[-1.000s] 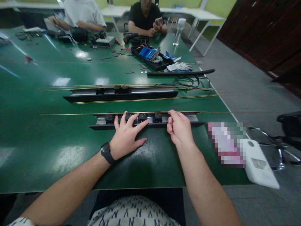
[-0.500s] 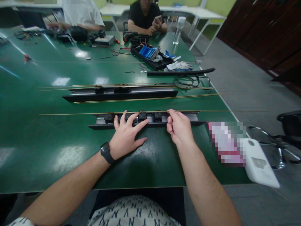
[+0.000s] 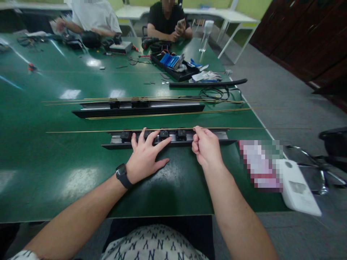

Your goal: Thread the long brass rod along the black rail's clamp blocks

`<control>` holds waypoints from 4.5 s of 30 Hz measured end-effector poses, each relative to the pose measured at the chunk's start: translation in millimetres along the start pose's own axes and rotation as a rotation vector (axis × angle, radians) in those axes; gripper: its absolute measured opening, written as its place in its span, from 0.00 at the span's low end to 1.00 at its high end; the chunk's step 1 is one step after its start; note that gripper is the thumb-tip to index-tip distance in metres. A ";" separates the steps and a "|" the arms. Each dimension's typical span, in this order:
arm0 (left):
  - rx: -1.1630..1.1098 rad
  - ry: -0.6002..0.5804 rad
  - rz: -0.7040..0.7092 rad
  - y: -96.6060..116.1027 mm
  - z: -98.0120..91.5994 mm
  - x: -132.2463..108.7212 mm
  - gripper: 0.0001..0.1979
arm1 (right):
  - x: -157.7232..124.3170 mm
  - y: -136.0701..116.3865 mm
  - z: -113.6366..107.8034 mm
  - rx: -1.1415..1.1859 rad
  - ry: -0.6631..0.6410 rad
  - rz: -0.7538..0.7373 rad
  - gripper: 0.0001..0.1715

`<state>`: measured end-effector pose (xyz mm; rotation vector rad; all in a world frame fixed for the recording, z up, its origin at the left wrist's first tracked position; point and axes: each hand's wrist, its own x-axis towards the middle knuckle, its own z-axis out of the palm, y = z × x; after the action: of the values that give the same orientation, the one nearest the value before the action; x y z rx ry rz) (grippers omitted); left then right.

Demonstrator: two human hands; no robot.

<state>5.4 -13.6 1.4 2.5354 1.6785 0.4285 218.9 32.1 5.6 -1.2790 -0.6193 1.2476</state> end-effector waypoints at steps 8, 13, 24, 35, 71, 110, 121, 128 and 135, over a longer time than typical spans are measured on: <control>0.000 0.001 -0.001 0.4 -0.3 -0.2 0.37 | -0.2 -0.9 1.8 -0.001 0.010 -0.006 0.13; 0.006 0.000 0.003 0.0 -0.2 -0.2 0.37 | -0.1 -0.4 1.4 0.011 0.018 -0.002 0.10; 0.005 -0.006 0.002 0.7 -0.9 0.2 0.37 | -0.2 0.1 2.0 0.007 0.019 -0.006 0.10; 0.012 0.003 0.005 -0.2 0.3 -0.1 0.37 | 1.7 0.2 1.7 0.019 0.037 0.000 0.07; 0.010 -0.003 0.004 -0.1 -0.7 0.1 0.37 | 0.9 -2.4 2.9 0.016 0.042 0.018 0.09; 0.004 0.002 -0.002 0.6 0.0 -0.1 0.38 | -1.1 -2.8 0.3 -0.009 -0.022 0.025 0.13; 0.003 0.001 0.000 1.0 -0.3 -0.1 0.38 | 0.1 -1.1 -2.0 -0.011 -0.025 0.016 0.11; 0.003 -0.002 -0.003 0.9 -0.3 0.2 0.38 | -1.3 -3.0 1.0 -0.013 -0.016 0.025 0.12; 0.008 0.005 0.007 0.6 -0.1 -0.1 0.37 | -0.7 -1.4 -0.7 -0.005 -0.018 0.015 0.09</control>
<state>5.9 -14.0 1.6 2.5490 1.6761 0.4299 219.9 31.5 7.0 -1.2800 -0.6271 1.2722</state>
